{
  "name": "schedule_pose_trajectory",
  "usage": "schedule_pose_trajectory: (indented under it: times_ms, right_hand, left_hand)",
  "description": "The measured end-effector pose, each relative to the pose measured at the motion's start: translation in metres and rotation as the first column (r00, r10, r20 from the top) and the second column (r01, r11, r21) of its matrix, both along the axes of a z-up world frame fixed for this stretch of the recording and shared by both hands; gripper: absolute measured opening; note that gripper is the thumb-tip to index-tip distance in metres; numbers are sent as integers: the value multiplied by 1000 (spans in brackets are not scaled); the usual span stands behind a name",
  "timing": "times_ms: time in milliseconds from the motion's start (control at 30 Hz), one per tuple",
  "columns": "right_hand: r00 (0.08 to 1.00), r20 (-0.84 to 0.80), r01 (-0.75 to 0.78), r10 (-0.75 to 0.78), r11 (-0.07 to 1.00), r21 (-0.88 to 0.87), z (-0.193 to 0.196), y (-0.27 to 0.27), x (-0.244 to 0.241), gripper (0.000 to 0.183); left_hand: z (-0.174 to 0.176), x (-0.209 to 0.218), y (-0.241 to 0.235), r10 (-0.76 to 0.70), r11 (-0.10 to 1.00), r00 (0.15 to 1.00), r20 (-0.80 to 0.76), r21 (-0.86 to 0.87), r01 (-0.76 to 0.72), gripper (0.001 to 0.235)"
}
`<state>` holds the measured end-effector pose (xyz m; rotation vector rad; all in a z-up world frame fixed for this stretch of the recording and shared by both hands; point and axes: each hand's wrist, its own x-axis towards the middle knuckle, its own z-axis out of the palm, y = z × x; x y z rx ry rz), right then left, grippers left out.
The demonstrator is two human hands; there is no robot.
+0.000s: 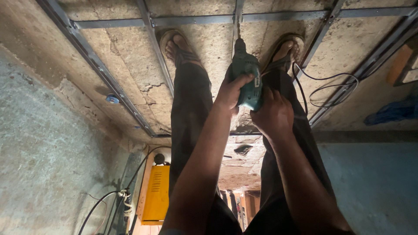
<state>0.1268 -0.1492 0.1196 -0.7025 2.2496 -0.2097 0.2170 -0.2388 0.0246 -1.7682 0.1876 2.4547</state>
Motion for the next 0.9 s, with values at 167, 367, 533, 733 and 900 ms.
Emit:
schedule_pose_trajectory:
  times_ms: [167, 367, 533, 733, 900]
  right_hand:
    - [1000, 13, 23, -23, 1000, -10, 0, -2, -1, 32]
    - [1000, -13, 10, -11, 999, -32, 0, -3, -2, 36]
    - [1000, -16, 0, -1, 998, -69, 0, -2, -2, 31]
    - [1000, -2, 5, -5, 999, -49, 0, -4, -4, 27]
    - [998, 45, -48, 46, 998, 32, 1, -4, -15, 24]
  left_hand:
    - [1, -3, -1, 2, 1000, 1000, 21, -12, -1, 53]
    - [0, -2, -1, 5, 1000, 1000, -10, -14, -5, 47]
    - [-1, 0, 2, -2, 1000, 1000, 5, -13, 2, 45]
    - [0, -5, -2, -12, 1000, 1000, 22, 14, 11, 46]
    - [6, -17, -4, -192, 981, 945, 263, 36, 189, 60]
